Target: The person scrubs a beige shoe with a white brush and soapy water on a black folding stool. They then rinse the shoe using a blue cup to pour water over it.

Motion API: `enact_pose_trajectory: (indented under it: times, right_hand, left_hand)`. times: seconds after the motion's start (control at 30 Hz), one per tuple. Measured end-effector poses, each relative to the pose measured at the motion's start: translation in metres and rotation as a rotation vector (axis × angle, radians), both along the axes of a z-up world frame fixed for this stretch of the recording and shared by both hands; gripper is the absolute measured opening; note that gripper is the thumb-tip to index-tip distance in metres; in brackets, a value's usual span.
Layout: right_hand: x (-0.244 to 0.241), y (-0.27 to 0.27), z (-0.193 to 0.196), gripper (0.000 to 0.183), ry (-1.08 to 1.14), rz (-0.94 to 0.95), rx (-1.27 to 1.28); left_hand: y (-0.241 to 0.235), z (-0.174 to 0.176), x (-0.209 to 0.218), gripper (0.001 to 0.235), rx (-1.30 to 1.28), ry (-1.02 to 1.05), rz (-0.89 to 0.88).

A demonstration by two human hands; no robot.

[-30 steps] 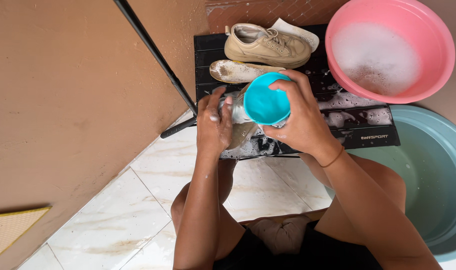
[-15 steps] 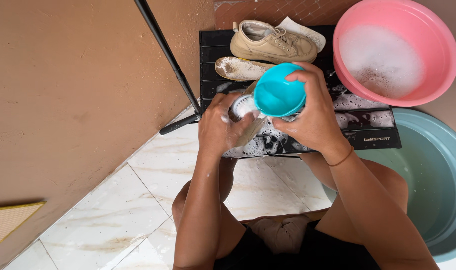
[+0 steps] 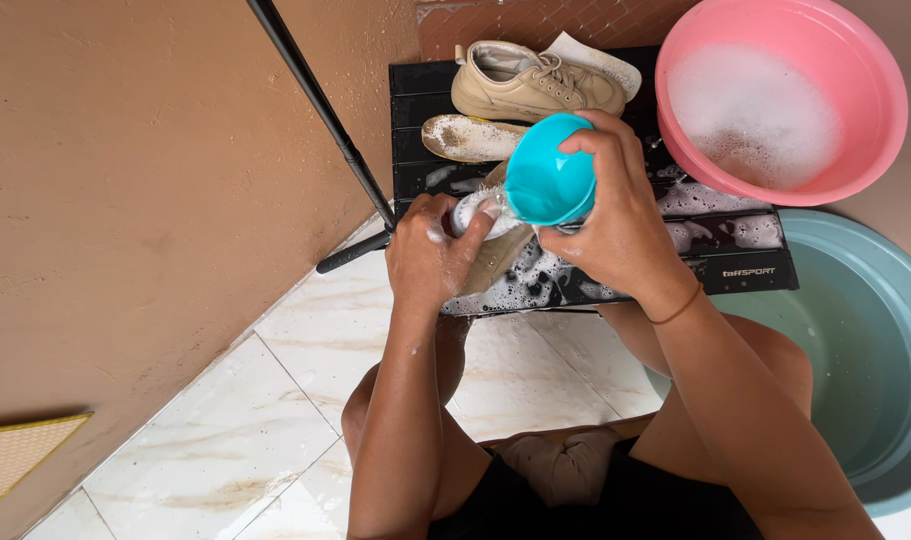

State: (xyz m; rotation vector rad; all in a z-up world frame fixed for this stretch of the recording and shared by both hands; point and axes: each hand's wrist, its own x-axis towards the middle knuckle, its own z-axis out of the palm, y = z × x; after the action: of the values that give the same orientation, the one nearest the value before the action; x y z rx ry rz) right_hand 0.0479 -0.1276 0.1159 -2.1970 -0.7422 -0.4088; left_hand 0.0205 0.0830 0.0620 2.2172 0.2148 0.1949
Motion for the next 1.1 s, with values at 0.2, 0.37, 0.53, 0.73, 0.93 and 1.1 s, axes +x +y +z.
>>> enact_pose_trajectory:
  times: [0.2,0.37,0.53,0.73,0.93,1.1]
  right_hand:
    - [0.007,-0.016,-0.013,0.081,0.007,-0.057,-0.057]
    - [0.001,-0.009,-0.002,0.080,0.027,0.012,-0.034]
    - [0.006,-0.025,-0.004,0.076,0.044,-0.040,-0.027]
    - [0.018,-0.088,-0.040,0.076,0.263,-0.091,0.146]
    - [0.009,-0.128,-0.054,0.066,0.333,-0.191,0.328]
    - [0.007,-0.141,-0.065,0.069,0.388,-0.276,0.361]
  left_hand:
    - [-0.001,0.005,-0.004,0.048,0.016,-0.030,0.016]
    - [-0.007,0.002,-0.002,0.050,0.029,-0.063,0.018]
    - [-0.022,0.001,0.000,0.047,-0.042,-0.114,-0.007]
    - [-0.068,-0.017,-0.005,0.044,0.071,-0.275,-0.118]
    - [-0.145,-0.081,0.006,0.047,0.349,-0.336,-0.285]
    - [-0.179,-0.145,0.015,0.032,0.587,-0.677,-0.250]
